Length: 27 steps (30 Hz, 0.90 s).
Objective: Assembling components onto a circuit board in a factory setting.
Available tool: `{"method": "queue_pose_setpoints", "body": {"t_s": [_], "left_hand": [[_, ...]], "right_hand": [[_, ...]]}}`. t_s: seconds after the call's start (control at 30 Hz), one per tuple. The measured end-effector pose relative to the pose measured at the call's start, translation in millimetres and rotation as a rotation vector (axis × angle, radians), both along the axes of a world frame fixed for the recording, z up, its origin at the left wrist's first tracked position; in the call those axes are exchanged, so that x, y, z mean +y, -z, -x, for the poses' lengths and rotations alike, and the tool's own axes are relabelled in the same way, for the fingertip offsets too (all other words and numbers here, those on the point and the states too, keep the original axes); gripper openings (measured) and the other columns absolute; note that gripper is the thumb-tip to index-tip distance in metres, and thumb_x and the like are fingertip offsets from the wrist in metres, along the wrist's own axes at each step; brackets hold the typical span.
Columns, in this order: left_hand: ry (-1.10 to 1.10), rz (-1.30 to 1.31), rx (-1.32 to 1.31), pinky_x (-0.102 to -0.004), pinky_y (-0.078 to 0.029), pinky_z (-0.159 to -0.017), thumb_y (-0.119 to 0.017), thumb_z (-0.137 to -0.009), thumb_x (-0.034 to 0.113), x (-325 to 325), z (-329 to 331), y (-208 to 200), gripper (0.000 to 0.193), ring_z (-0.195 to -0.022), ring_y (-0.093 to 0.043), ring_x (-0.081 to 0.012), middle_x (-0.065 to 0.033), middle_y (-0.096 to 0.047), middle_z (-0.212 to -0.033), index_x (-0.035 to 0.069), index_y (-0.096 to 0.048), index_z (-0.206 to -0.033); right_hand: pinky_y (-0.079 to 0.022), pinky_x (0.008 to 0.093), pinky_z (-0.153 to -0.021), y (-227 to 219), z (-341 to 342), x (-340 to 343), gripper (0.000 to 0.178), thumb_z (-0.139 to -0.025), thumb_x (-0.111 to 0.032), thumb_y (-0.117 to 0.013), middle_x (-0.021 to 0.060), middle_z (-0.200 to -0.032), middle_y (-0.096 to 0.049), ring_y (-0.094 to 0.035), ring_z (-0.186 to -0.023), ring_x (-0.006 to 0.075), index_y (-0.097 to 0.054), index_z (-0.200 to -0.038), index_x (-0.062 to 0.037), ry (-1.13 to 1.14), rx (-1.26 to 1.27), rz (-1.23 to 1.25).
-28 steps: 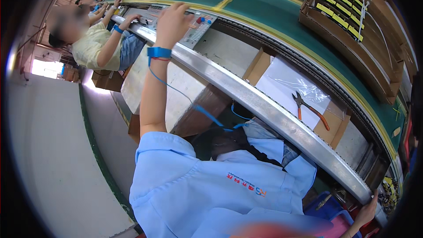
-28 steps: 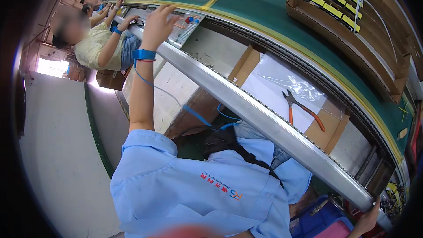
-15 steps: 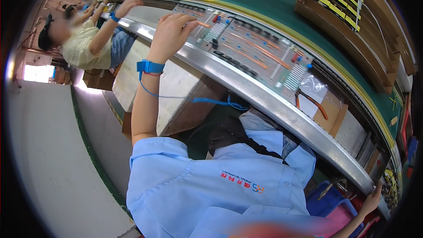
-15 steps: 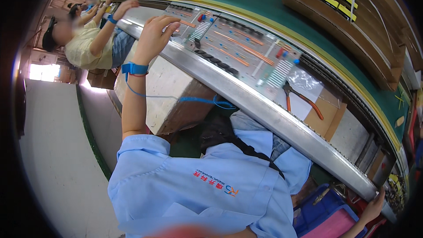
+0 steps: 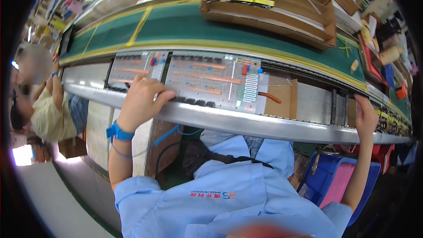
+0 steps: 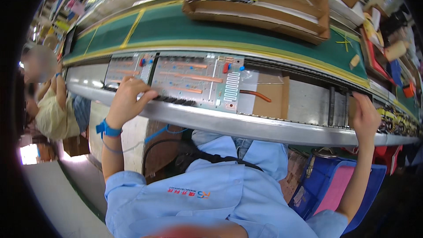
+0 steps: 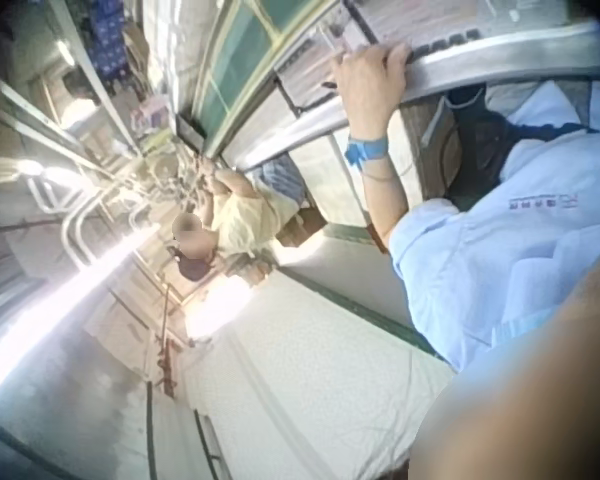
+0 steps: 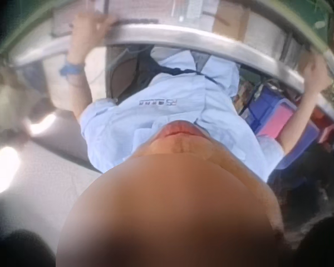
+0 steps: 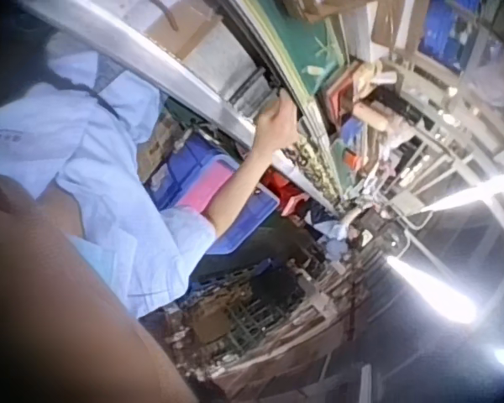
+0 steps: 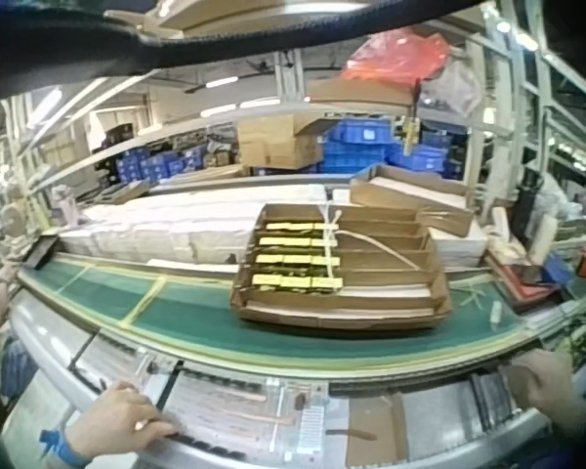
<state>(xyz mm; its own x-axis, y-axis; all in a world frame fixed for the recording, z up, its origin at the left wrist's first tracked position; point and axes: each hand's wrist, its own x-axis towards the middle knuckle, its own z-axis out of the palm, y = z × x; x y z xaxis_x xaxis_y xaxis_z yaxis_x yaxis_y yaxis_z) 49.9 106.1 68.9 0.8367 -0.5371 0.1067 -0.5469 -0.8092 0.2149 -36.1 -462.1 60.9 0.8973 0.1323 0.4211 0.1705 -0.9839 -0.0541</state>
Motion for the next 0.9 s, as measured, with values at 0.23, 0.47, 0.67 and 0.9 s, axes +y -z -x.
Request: {"method": "queue_pose_setpoints", "body": {"t_s": [0.23, 0.47, 0.67, 0.9], "left_hand": [[0.134, 0.109, 0.032, -0.0391, -0.043, -0.080, -0.070, -0.079, 0.025, -38.8, 6.6, -8.3, 0.019, -0.075, -0.059, -0.0294, -0.0092, -0.064, -0.075, 0.006, -0.070, -0.080], [0.412, 0.140, 0.088, -0.0371, -0.045, -0.078, -0.068, -0.082, 0.030, -93.9, -8.3, -11.8, 0.023, -0.074, -0.061, -0.0294, -0.0087, -0.065, -0.075, 0.007, -0.068, -0.079], [0.271, 0.254, -0.487, -0.0373, -0.044, -0.058, -0.070, -0.079, 0.017, -134.0, -92.5, -40.0, 0.007, -0.063, -0.057, -0.0281, -0.0066, -0.062, -0.073, 0.012, -0.066, -0.076], [0.146, 0.276, -0.781, -0.0407, -0.048, -0.069, -0.063, -0.082, 0.016, -157.9, -256.9, -41.9, 0.007, -0.071, -0.061, -0.0292, -0.0051, -0.063, -0.076, 0.011, -0.067, -0.078]], "right_hand": [[-0.050, 0.0350, -0.063, -29.7, -104.6, 87.2, 0.019, -0.081, 0.000, -0.059, 0.0087, -0.087, -0.066, -0.064, -0.077, 0.0289, -0.065, -0.098, -0.0080, -0.300, -0.150, -0.033], [-0.051, 0.0387, -0.072, -35.4, -224.1, 177.1, 0.021, -0.083, -0.004, -0.057, 0.0079, -0.091, -0.066, -0.063, -0.089, 0.0278, -0.064, -0.102, -0.0106, -0.507, -0.266, -0.002], [-0.053, 0.0452, -0.073, -51.6, -322.2, 222.8, 0.024, -0.077, -0.001, -0.053, 0.0137, -0.089, -0.068, -0.066, -0.086, 0.0332, -0.060, -0.099, -0.0060, -0.388, -0.190, 0.023], [-0.051, 0.0424, -0.079, -60.9, -363.9, 199.9, 0.027, -0.081, -0.018, -0.061, 0.0115, -0.099, -0.068, -0.064, -0.095, 0.0301, -0.063, -0.108, -0.0111, -0.097, 0.101, 0.132]]}}
